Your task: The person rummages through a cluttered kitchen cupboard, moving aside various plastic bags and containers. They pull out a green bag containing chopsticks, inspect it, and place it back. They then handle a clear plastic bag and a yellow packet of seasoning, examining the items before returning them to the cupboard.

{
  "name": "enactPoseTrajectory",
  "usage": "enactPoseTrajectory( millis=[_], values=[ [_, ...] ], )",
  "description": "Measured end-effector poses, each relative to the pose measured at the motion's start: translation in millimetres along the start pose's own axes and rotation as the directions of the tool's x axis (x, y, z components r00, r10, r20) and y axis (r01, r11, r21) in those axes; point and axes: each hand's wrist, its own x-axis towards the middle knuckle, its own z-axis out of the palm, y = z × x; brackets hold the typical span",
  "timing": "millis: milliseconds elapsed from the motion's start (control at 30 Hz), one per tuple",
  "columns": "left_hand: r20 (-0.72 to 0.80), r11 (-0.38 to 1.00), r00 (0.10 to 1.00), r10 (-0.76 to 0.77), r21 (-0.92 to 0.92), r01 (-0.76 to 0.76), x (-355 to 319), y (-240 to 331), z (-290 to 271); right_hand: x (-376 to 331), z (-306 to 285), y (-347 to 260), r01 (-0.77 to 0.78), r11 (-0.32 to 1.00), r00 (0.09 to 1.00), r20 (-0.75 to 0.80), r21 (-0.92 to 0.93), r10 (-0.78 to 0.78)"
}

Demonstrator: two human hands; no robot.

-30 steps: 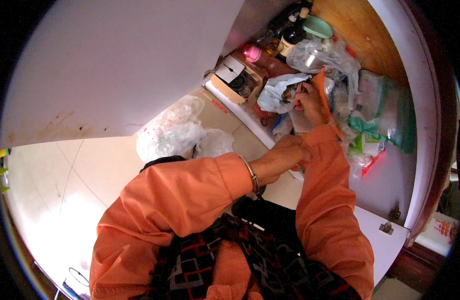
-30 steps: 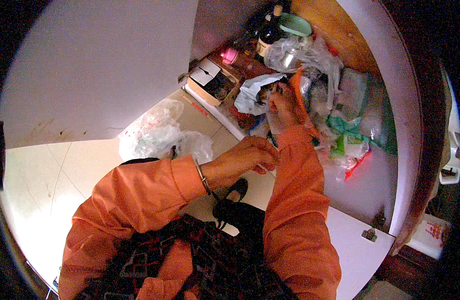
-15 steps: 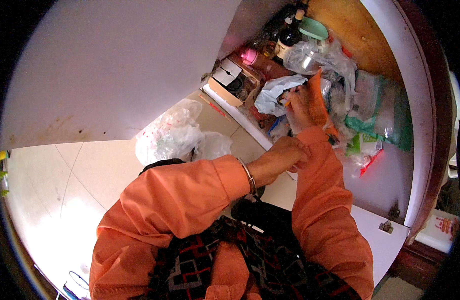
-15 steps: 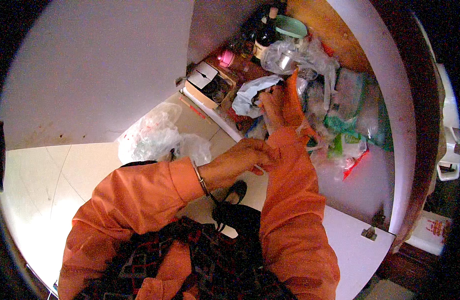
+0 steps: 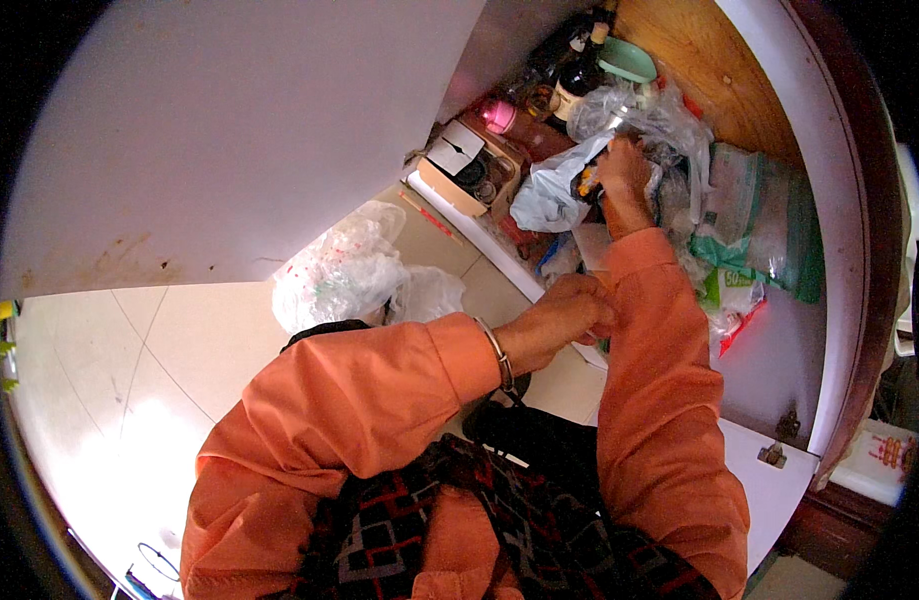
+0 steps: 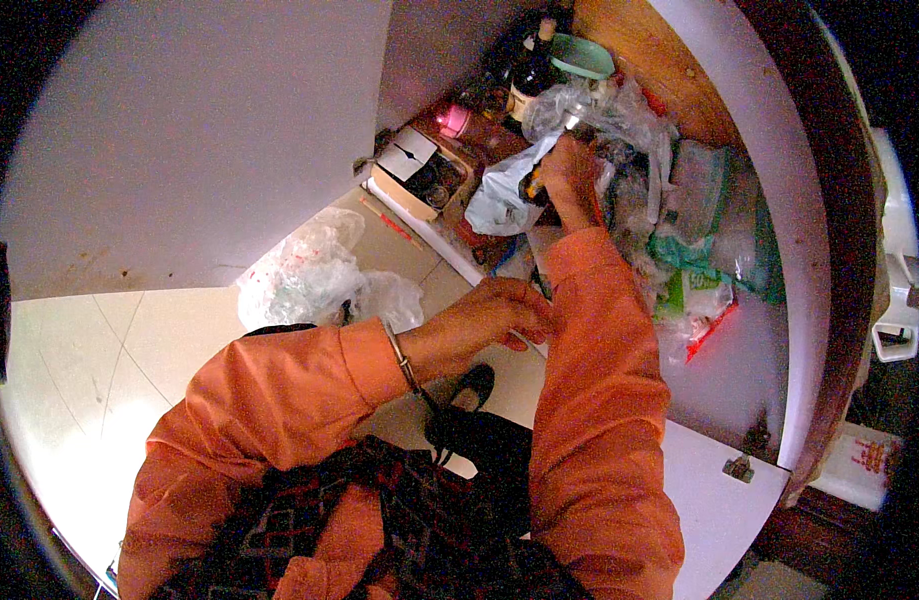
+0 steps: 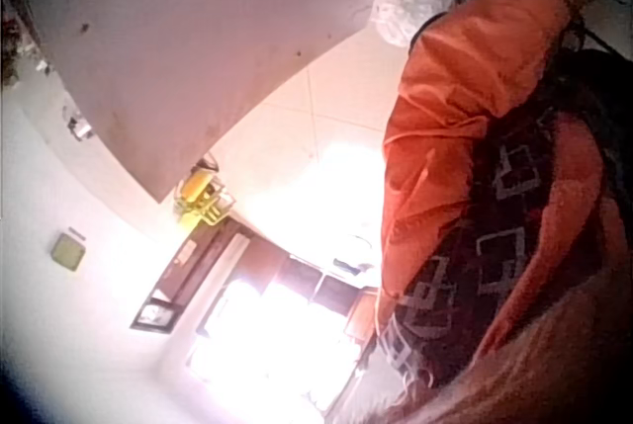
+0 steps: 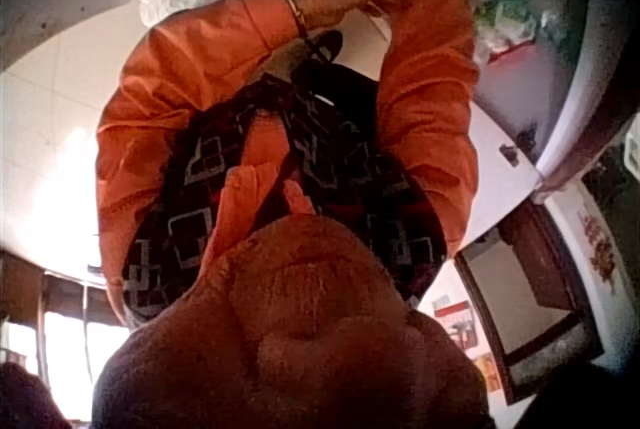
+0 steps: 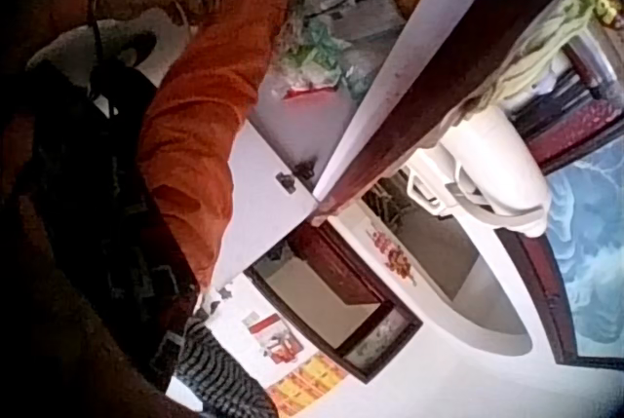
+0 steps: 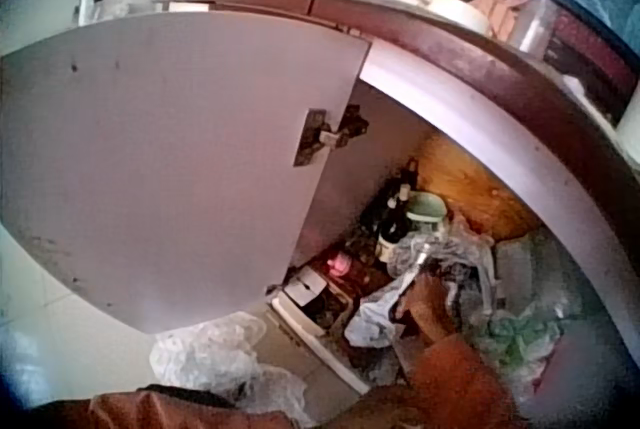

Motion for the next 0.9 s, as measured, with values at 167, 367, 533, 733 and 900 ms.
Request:
enactPoseTrajectory(
  millis=[167, 367, 533, 733, 900],
  values=[
    [-0.093, 0.984, 0.995, 0.046, -0.166, -0.061, 8.4, -9.4, -7.6, 5.8, -16.1, 19.2, -0.049, 0.998, 0.994, 0.102, 0.037, 0.045],
    [-0.344, 0.901, 0.935, 0.086, -0.374, -0.220, 13.3, 4.8, -19.4, -50.9, -103.4, 53.3, 0.034, 0.862, 0.999, -0.005, 0.506, -0.037],
    [-0.167, 0.819, 0.985, 0.035, -0.560, -0.124, 13.7, 23.2, -16.4, -103.2, -191.8, 28.9, -0.169, 0.357, 0.982, 0.186, 0.918, -0.013],
    [0.102, 0.815, 0.923, 0.371, -0.513, -0.270, -4.9, 39.4, -4.0, -139.6, -221.8, 21.1, -0.168, 0.053, 0.983, 0.171, 0.984, -0.071],
    [0.055, 0.842, 0.924, 0.379, -0.434, -0.320, -22.7, 43.9, 2.6, -151.6, -220.1, 26.7, -0.161, 0.035, 0.986, 0.162, 0.986, -0.041]
  ],
)
